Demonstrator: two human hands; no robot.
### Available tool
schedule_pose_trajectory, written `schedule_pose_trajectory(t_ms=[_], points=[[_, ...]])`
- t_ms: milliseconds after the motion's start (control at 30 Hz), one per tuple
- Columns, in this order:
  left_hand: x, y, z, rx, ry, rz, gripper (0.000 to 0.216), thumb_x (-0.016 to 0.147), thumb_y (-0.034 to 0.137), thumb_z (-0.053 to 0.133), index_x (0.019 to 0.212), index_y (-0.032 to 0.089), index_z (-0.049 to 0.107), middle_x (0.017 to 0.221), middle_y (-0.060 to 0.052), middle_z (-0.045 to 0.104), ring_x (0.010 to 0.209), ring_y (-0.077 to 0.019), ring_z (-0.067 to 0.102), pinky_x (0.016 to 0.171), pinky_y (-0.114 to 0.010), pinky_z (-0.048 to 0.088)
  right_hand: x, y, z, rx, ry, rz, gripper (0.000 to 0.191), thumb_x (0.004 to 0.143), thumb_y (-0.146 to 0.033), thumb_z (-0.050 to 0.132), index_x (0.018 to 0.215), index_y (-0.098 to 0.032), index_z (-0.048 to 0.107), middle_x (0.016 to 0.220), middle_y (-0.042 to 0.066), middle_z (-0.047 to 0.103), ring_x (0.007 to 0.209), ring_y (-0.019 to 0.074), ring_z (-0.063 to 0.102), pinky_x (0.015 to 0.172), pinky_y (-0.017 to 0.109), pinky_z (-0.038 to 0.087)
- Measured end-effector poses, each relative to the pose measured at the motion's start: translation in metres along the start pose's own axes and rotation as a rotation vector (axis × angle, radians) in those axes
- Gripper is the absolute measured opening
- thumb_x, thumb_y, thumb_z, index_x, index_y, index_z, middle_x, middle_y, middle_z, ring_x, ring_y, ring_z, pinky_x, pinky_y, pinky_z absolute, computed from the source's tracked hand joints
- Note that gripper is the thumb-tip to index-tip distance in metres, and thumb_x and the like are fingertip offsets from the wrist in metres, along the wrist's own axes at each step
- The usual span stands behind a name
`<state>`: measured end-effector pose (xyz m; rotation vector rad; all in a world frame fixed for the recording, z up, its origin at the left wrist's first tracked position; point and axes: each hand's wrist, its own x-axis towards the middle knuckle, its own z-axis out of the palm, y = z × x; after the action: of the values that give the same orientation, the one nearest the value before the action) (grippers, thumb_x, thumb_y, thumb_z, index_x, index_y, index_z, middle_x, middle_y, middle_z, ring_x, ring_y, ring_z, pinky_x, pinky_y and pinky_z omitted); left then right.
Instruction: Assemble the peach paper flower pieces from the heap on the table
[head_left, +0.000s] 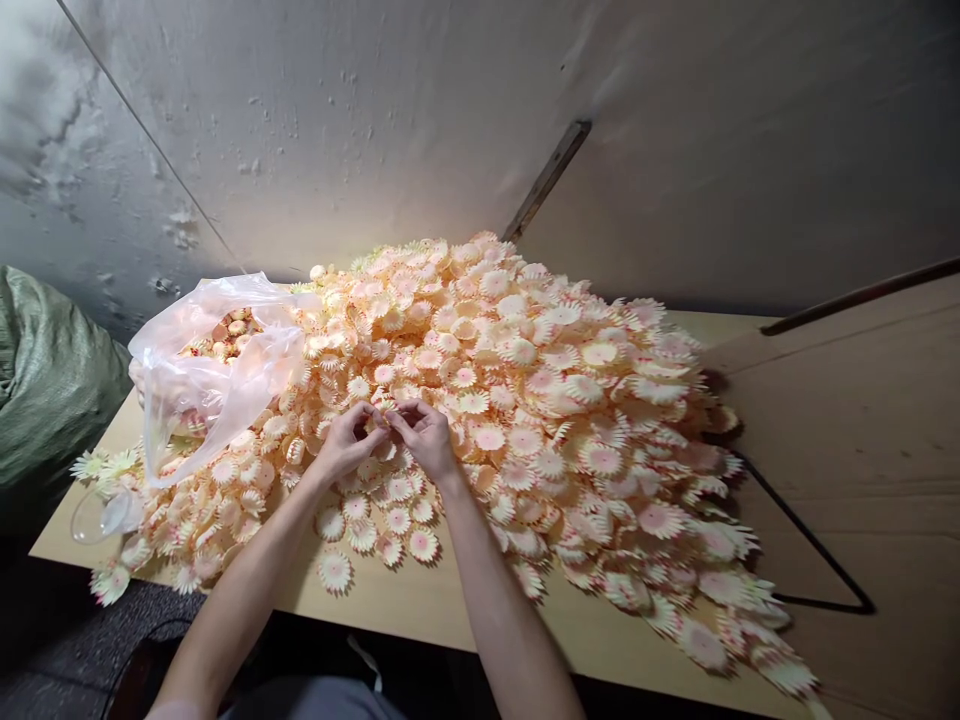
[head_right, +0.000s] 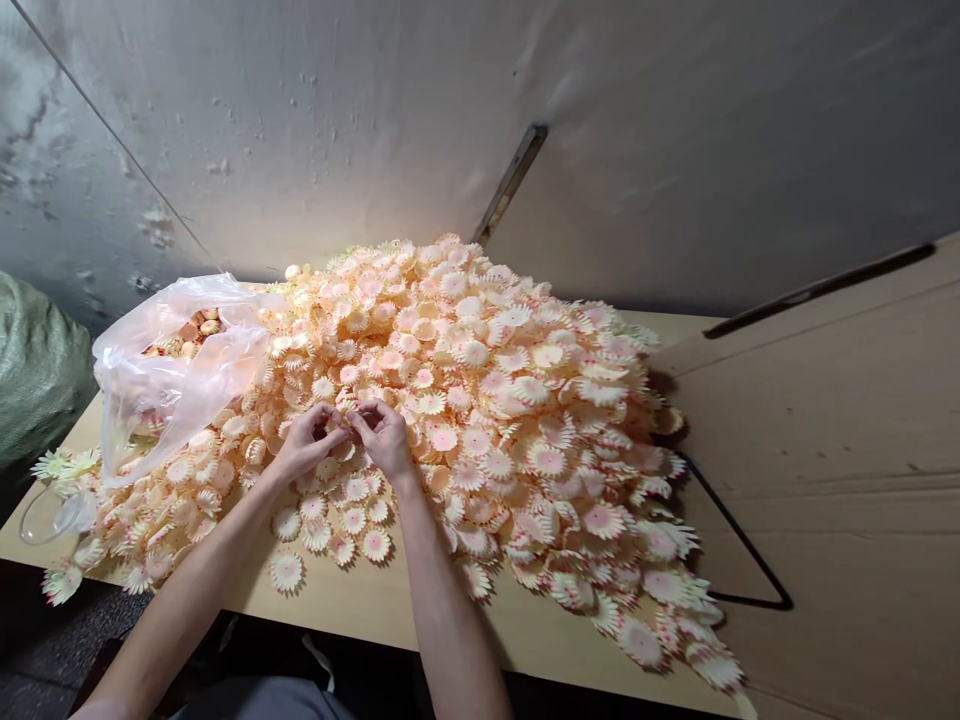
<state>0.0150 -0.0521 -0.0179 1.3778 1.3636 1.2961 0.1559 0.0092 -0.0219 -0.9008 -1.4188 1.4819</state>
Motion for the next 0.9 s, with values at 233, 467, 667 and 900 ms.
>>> schedule_pose_trajectory(t_ms=[233, 467, 667, 900], points=[[0.001, -0.004, -0.002, -0.259, -0.039, -0.06, 0.019, 0.078, 0.031, 0.064, 0.084, 0.016, 0.054, 0.071, 0.002, 0.054, 0.053, -0.0069, 0.042, 0.051, -0.02, 0.035, 0.002, 0.006, -0.002, 0.014, 0.018, -0.005, 0.037, 0.065, -0.05, 0.077, 0.077, -0.02, 0.058, 0.074, 0.003, 0.066, 0.066, 0.0174, 0.063, 0.063, 0.032, 0.054], [0.003, -0.002, -0.005, -0.396, -0.003, -0.108, 0.015, 0.071, 0.024, 0.066, 0.077, 0.015, 0.056, 0.061, 0.004, 0.05, 0.049, -0.0059, 0.039, 0.047, -0.019, 0.028, 0.0, 0.003, 0.003, 0.01, 0.009, -0.023, 0.039, 0.066, -0.052, 0.076, 0.077, -0.019, 0.057, 0.074, 0.004, 0.065, 0.065, 0.0161, 0.061, 0.061, 0.029, 0.053], [0.003, -0.003, -0.006, -0.395, 0.047, -0.123, 0.007, 0.067, 0.02, 0.057, 0.065, 0.014, 0.055, 0.059, 0.003, 0.048, 0.051, -0.0064, 0.038, 0.05, -0.02, 0.029, -0.001, 0.003, 0.009, 0.018, 0.008, -0.006, 0.039, 0.067, -0.05, 0.076, 0.077, -0.018, 0.057, 0.073, 0.003, 0.064, 0.065, 0.0151, 0.061, 0.061, 0.027, 0.051], [0.003, 0.0, -0.006, -0.345, 0.072, -0.116, 0.006, 0.062, 0.02, 0.052, 0.061, 0.014, 0.053, 0.055, 0.003, 0.045, 0.049, -0.0073, 0.035, 0.048, -0.021, 0.027, 0.0, 0.006, 0.013, 0.027, 0.008, -0.018, 0.037, 0.068, -0.049, 0.075, 0.076, -0.018, 0.056, 0.07, 0.002, 0.062, 0.061, 0.0138, 0.059, 0.058, 0.026, 0.049]])
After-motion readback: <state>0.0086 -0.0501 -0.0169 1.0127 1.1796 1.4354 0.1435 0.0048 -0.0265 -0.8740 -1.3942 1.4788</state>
